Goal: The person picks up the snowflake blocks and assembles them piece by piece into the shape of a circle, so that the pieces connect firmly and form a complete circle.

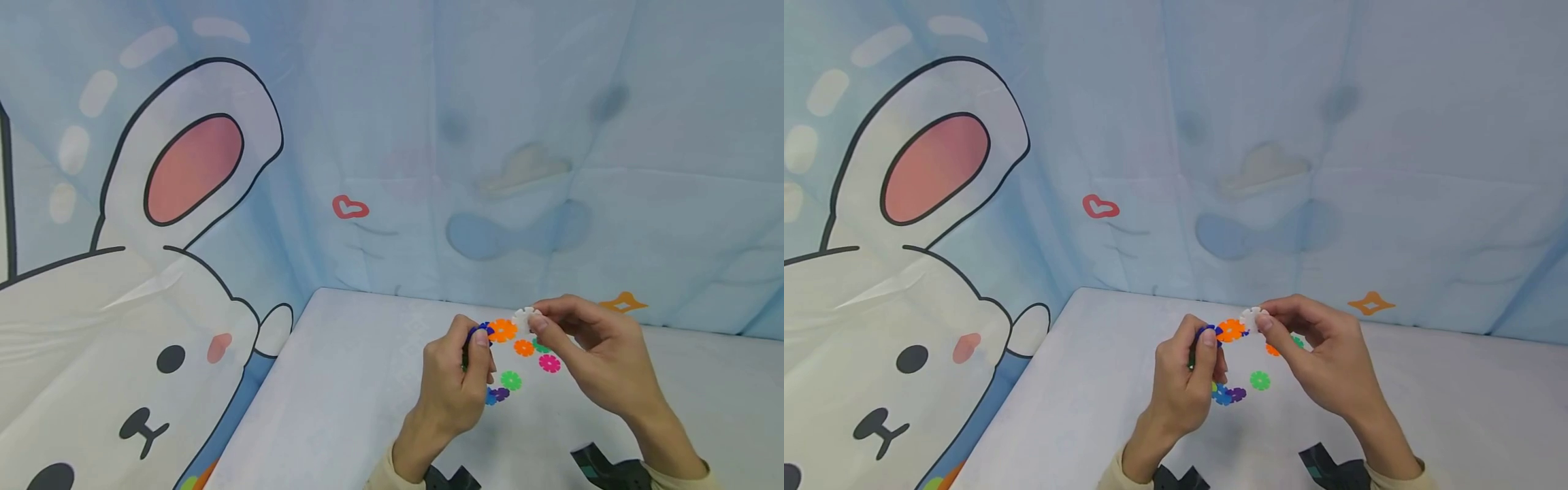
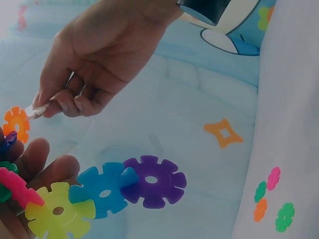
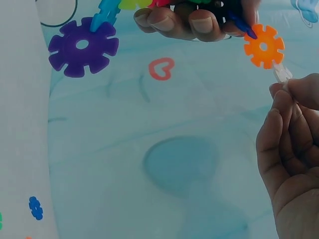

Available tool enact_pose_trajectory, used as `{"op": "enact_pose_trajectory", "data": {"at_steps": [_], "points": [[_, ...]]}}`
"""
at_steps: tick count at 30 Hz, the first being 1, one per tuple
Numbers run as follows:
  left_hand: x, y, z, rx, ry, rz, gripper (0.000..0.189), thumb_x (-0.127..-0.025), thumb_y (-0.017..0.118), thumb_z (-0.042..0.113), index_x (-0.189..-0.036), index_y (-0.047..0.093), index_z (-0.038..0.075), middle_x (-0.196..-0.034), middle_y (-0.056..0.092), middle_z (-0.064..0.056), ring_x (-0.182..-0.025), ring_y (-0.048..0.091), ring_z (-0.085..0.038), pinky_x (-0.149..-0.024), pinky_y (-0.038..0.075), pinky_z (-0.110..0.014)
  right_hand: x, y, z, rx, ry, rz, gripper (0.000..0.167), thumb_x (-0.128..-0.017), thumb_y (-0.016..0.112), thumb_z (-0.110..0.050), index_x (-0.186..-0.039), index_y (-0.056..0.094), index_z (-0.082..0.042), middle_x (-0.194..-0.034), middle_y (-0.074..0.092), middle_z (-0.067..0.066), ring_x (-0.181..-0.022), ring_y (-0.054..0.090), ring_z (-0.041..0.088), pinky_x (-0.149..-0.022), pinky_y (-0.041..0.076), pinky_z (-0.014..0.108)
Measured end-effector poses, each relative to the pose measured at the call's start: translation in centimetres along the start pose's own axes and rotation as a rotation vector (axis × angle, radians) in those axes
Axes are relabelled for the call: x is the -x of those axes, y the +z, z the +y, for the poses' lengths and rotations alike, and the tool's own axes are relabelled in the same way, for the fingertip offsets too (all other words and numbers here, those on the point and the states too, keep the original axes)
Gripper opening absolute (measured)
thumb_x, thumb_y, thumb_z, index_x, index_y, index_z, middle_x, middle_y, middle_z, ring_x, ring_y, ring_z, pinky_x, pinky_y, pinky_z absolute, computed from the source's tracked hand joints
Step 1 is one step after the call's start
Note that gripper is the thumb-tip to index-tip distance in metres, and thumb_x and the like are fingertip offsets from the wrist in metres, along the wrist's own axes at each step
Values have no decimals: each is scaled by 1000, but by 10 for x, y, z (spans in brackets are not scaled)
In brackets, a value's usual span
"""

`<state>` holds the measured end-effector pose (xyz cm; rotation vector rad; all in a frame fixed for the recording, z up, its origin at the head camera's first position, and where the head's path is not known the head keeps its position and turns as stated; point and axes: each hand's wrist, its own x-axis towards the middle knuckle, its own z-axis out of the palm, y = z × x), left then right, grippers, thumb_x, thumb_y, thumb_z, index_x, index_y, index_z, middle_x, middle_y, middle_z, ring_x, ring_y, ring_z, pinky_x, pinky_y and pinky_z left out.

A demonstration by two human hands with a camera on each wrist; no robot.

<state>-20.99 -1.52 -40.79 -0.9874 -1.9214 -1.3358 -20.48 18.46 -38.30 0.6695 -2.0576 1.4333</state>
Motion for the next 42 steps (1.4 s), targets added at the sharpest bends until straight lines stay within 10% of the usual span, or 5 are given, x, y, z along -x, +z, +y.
{"op": "enact_pose_trajectory", "data": {"at_steps": [19,27,35,42], "points": [[2,0,-2,155,-143,-83,21,-111,37,4,-91,45,4,-54,53,-6,-44,53,-2,-39,46,-15,-1,6,2,12,-18,-59,30,-88,74,17,-103,77,-8,-81,72,-7,-71,69,6,-67,59,17],[3,2,-3,414,-508,-89,29,-112,37,21,-94,47,0,-55,51,-26,-41,55,-2,-42,53,-23,0,14,6,-2,46,-48,27,-89,75,13,-107,79,-8,-84,75,-7,-69,70,8,-65,58,17],[3,0,-17,579,-738,101,32,-110,35,17,-108,59,-5,-54,49,-10,-39,55,-7,-45,55,-23,-1,21,33,160,173,-116,32,-102,71,-11,-133,72,-15,-92,76,-2,-74,70,7,-69,57,16],[4,0,-29,642,-832,281,28,-104,31,11,-103,59,5,-62,57,1,-39,57,-9,-45,56,-24,7,26,94,364,311,-251,43,-104,70,-27,-138,65,-2,-114,77,19,-99,74,36,-71,63,34]]}}
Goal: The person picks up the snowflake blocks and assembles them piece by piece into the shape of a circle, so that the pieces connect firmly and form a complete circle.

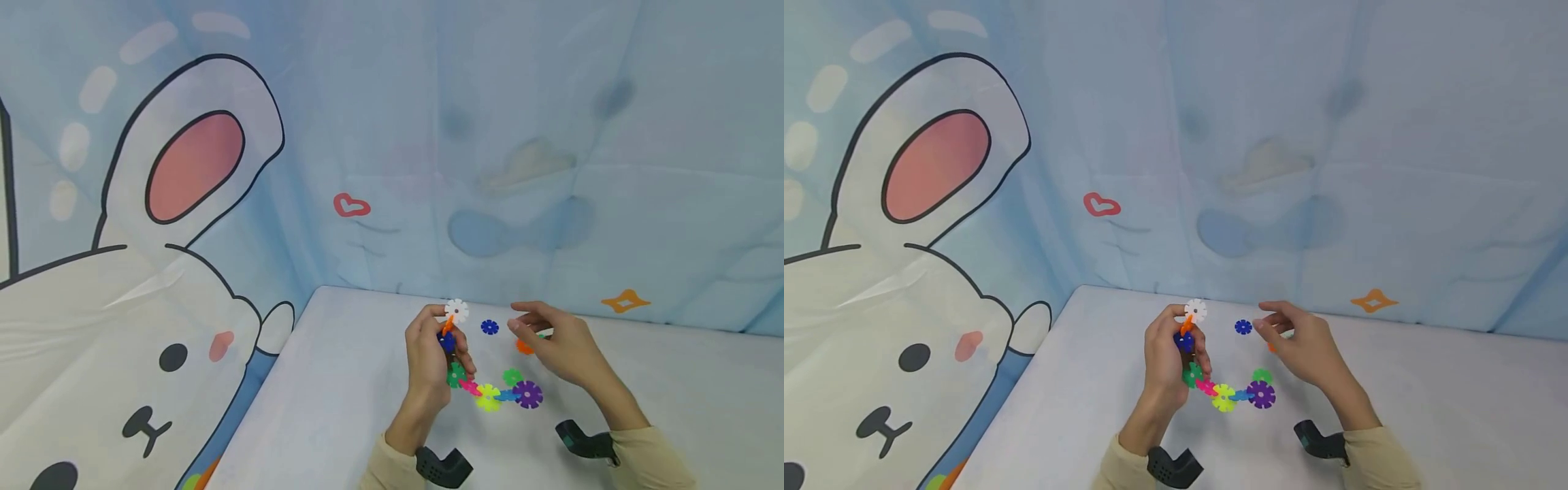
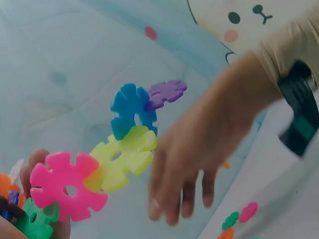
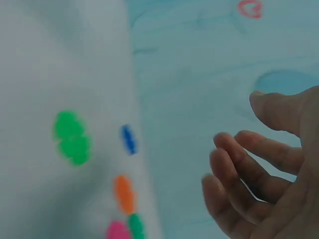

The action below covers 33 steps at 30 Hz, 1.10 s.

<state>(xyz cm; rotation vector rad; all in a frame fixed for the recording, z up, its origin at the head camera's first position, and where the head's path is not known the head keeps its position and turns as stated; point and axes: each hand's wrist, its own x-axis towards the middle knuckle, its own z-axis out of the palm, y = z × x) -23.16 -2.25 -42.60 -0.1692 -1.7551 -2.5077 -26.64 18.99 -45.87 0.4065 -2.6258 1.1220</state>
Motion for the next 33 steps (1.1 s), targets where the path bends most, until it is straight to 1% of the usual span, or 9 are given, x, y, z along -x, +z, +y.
{"op": "enact_pose_trajectory", "data": {"at_steps": [3,5,8,11,16,20,23,28,33], "points": [[-1,0,-2,17,-17,37,32,-104,30,10,-104,62,8,-66,62,0,-40,58,-10,-45,56,-25,-5,21,19,55,-8,-28,43,-101,73,-19,-137,65,2,-128,71,27,-114,68,48,-89,62,55],[-1,0,-2,31,-18,45,33,-104,29,10,-103,62,7,-68,64,-1,-40,58,-10,-45,56,-25,-10,32,27,89,-31,-50,42,-99,72,-12,-138,65,4,-137,65,31,-124,61,53,-101,52,70],[-2,0,-3,66,-16,34,32,-104,29,10,-97,60,8,-66,63,0,-39,58,-10,-45,56,-25,-19,44,33,175,-58,-121,45,-98,71,-9,-141,64,2,-146,59,32,-133,51,58,-108,42,77],[-2,-1,-3,89,-13,18,32,-105,30,14,-91,58,9,-63,59,1,-39,57,-9,-44,56,-25,-27,54,34,258,-73,-197,45,-99,71,-8,-143,64,-3,-152,55,30,-137,46,60,-109,40,79],[-2,-1,-2,104,-42,-6,31,-108,39,23,-84,54,10,-60,57,2,-38,57,-9,-42,55,-26,-33,62,31,308,-100,-252,36,-97,70,0,-132,73,-4,-146,62,26,-134,52,58,-109,45,74],[-3,0,1,102,-58,-23,29,-108,46,22,-83,52,10,-60,57,1,-38,58,-9,-42,55,-26,-35,63,32,295,-96,-217,25,-92,74,5,-116,79,0,-129,73,23,-122,63,51,-104,53,66],[-2,-1,2,98,-60,-32,29,-109,48,23,-83,52,10,-60,56,2,-38,57,-9,-42,55,-25,-36,63,34,291,-64,-215,17,-90,79,2,-107,80,-2,-111,77,16,-109,69,42,-100,57,61],[-2,-1,2,88,-45,-61,29,-110,48,25,-86,53,10,-61,56,3,-39,57,-7,-43,54,-23,-33,57,37,246,-14,-245,19,-89,83,-4,-106,73,-4,-94,67,7,-88,65,25,-84,62,50],[-1,1,2,90,-22,-59,26,-109,51,22,-94,55,1,-60,55,2,-38,56,-7,-42,54,-23,-25,43,31,193,-74,-161,15,-87,87,-10,-90,72,-10,-80,62,-2,-73,54,14,-66,53,31]]}}
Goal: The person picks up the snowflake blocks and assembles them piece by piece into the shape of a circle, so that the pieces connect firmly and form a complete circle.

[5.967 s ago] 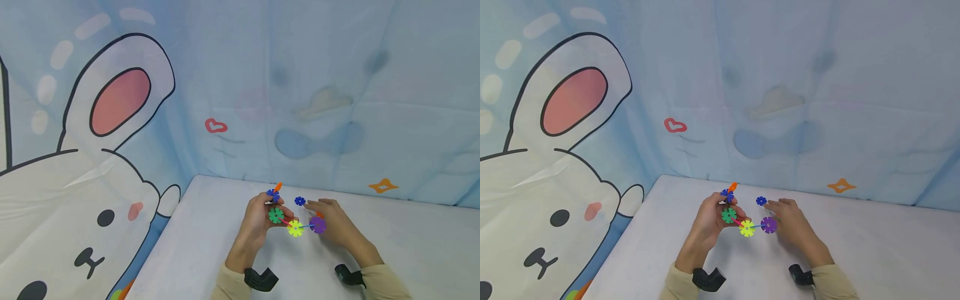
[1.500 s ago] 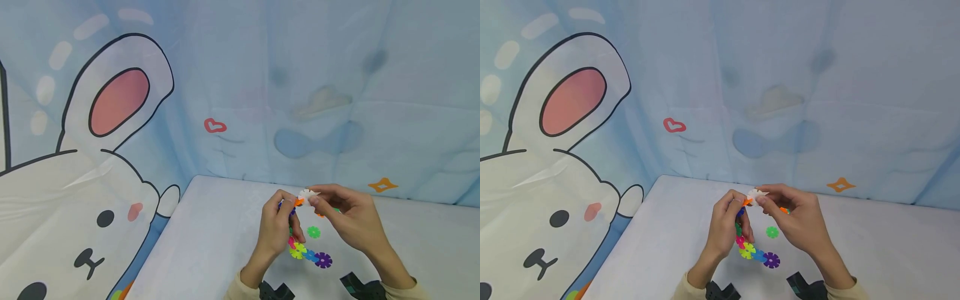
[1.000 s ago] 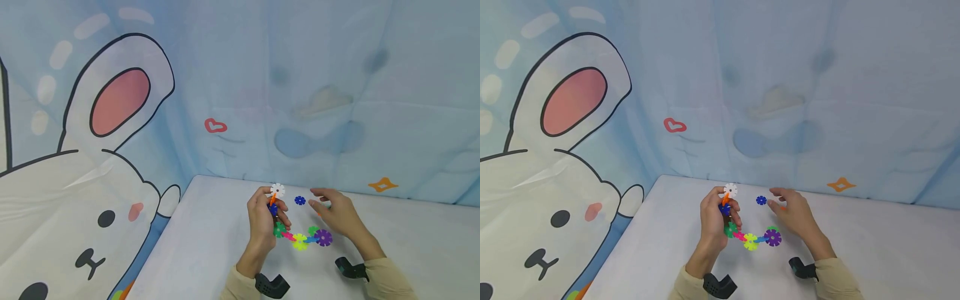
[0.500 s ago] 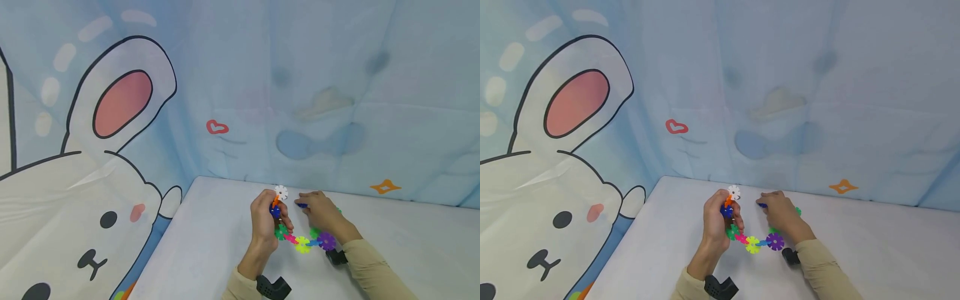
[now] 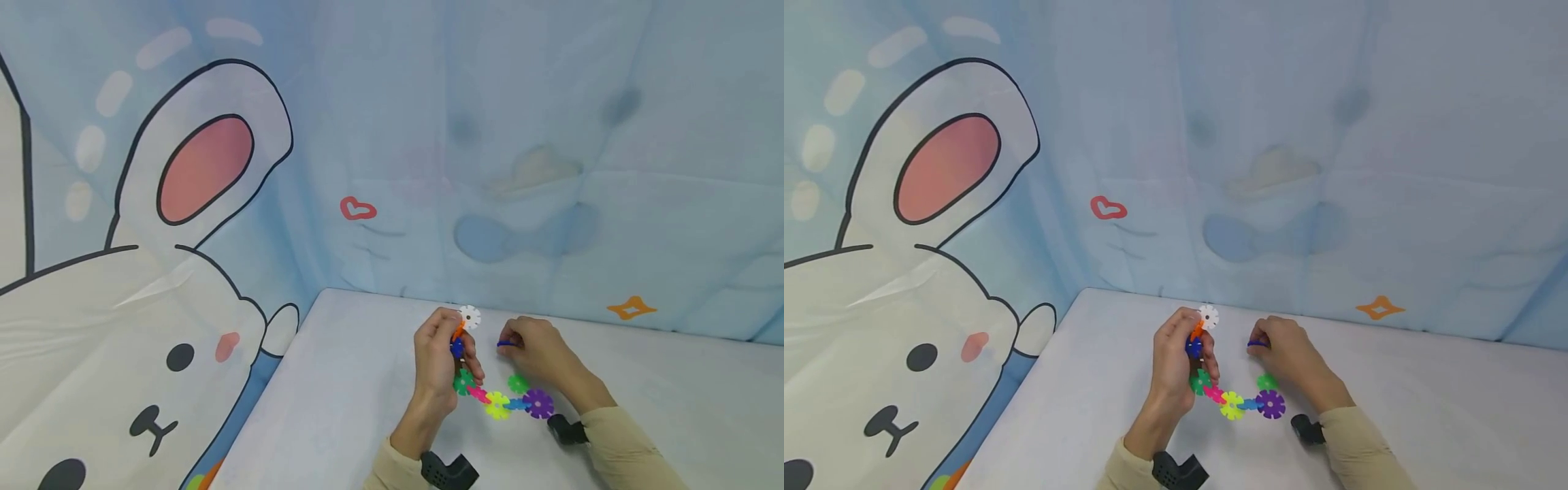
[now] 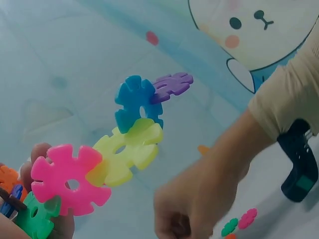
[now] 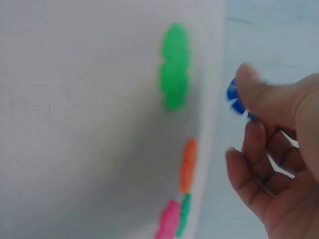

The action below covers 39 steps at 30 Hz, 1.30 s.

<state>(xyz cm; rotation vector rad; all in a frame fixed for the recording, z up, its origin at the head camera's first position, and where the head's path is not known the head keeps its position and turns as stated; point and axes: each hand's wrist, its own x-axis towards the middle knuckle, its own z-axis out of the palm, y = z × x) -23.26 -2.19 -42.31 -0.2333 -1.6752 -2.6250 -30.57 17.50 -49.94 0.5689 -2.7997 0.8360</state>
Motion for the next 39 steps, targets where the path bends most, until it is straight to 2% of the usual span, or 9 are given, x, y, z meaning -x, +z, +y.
{"op": "enact_pose_trajectory", "data": {"at_steps": [5,9,13,17,25,29,33,35,39], "points": [[2,4,0,-15,16,7,23,-109,52,20,-95,58,3,-60,54,1,-37,56,-6,-42,54,-22,17,-25,-13,-73,-98,232,18,-82,92,-14,-84,74,-16,-73,64,-8,-65,55,5,-57,50,21],[4,5,2,-31,16,2,26,-110,54,21,-94,57,0,-60,54,1,-38,57,-6,-42,54,-23,29,-47,-33,-155,-157,382,14,-84,89,-7,-88,77,-13,-77,73,-5,-70,66,-1,-63,54,11],[5,7,3,-34,15,-22,35,-110,53,22,-101,52,-12,-60,53,2,-38,57,-6,-43,54,-23,40,-66,-55,-232,-159,369,6,-95,79,-7,-97,77,-12,-83,73,-6,-77,70,-1,-78,50,0],[7,10,5,-37,16,-35,35,-110,51,22,-103,52,-13,-60,53,2,-39,57,-5,-43,55,-23,47,-77,-69,-245,-191,362,9,-99,74,-5,-99,76,-14,-86,70,-11,-79,68,0,-87,48,0],[13,14,10,-51,7,-58,33,-111,49,21,-105,52,-12,-62,53,2,-40,58,-5,-44,55,-23,46,-83,-79,-150,-382,511,31,-76,86,12,-96,80,-10,-86,72,-8,-70,58,-1,-63,48,12],[16,16,10,-50,-6,-69,32,-111,49,20,-105,52,-11,-61,54,1,-39,57,-5,-43,55,-23,46,-82,-79,-125,-422,547,4,-93,82,-14,-93,81,-10,-85,73,-7,-69,59,3,-63,48,13],[17,17,9,-65,2,-85,32,-112,48,19,-106,51,-12,-61,53,0,-39,57,-6,-43,55,-24,46,-80,-81,-93,-442,580,49,-105,59,-50,-90,82,-9,-82,71,-5,-66,62,8,-60,48,13],[17,16,9,-81,19,-97,32,-112,48,19,-106,50,-13,-62,53,-1,-39,57,-6,-43,55,-24,46,-80,-82,-80,-468,604,57,-106,53,-54,-88,82,-8,-79,70,-3,-64,62,10,-57,46,13],[17,17,9,-110,58,-110,34,-112,48,19,-106,50,-15,-62,52,-2,-39,56,-6,-42,55,-23,47,-80,-84,-54,-514,646,58,-108,52,-50,-85,81,-5,-77,68,0,-59,62,14,-53,47,14]]}}
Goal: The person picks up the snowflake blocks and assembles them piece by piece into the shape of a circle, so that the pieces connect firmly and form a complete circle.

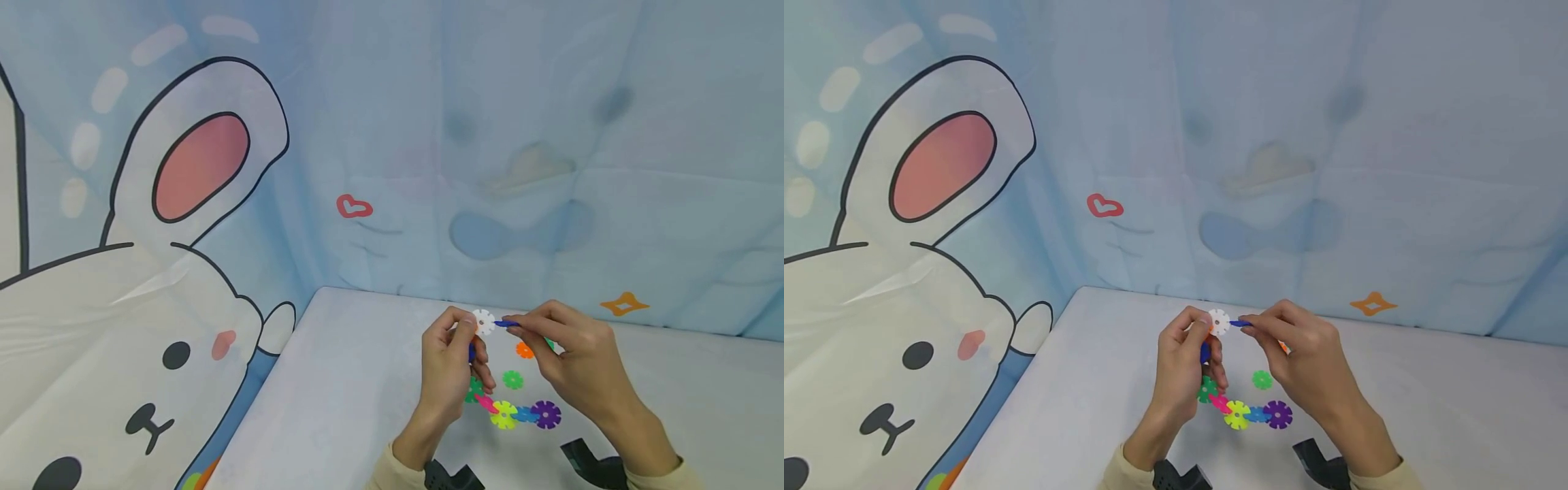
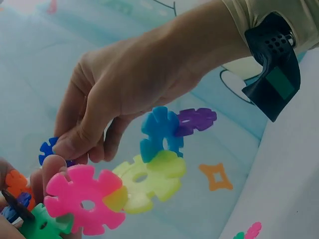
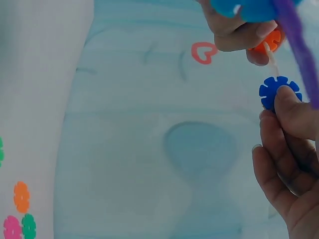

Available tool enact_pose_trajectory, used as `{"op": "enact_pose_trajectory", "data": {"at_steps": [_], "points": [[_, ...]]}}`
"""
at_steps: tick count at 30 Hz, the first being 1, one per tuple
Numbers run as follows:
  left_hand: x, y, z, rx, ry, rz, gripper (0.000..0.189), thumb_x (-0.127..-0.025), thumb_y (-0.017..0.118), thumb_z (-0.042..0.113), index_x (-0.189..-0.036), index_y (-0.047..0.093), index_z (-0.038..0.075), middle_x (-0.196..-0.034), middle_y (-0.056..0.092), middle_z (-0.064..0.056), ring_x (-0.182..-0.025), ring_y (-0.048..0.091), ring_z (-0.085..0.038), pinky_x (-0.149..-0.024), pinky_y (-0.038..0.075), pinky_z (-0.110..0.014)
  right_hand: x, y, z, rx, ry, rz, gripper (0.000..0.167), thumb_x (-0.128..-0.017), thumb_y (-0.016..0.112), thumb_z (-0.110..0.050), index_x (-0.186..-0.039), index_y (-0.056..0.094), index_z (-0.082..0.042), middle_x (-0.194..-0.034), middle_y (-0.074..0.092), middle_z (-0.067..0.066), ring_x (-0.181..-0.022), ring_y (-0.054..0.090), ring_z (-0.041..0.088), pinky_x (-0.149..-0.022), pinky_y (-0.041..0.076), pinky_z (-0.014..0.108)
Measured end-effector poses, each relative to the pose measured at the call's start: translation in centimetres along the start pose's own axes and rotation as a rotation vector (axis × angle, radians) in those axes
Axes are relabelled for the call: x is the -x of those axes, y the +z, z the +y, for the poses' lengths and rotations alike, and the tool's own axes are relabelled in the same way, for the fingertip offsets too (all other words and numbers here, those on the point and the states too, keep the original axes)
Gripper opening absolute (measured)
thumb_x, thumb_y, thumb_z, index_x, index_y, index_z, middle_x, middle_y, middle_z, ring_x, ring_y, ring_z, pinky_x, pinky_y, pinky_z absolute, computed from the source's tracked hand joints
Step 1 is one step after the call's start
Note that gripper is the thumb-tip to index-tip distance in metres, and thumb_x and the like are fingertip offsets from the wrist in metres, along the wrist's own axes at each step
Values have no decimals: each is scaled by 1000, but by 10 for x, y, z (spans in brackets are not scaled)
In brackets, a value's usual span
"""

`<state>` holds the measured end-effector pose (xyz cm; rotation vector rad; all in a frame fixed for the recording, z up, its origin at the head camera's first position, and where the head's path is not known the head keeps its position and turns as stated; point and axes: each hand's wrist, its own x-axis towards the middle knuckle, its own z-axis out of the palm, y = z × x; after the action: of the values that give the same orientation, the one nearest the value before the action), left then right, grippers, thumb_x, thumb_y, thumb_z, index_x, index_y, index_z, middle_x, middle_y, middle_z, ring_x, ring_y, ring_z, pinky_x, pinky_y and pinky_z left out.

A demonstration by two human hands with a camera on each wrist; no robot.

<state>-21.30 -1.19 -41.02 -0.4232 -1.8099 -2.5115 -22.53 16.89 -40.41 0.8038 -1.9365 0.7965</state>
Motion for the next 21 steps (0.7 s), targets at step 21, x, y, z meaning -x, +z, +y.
{"op": "enact_pose_trajectory", "data": {"at_steps": [21], "points": [[2,2,-1,-8,-12,-52,40,-114,47,20,-107,46,-19,-63,51,-1,-38,55,-5,-42,53,-21,4,7,-10,-26,67,38,21,-99,70,-10,-83,81,0,-74,67,4,-57,52,9,-50,40,12]]}}
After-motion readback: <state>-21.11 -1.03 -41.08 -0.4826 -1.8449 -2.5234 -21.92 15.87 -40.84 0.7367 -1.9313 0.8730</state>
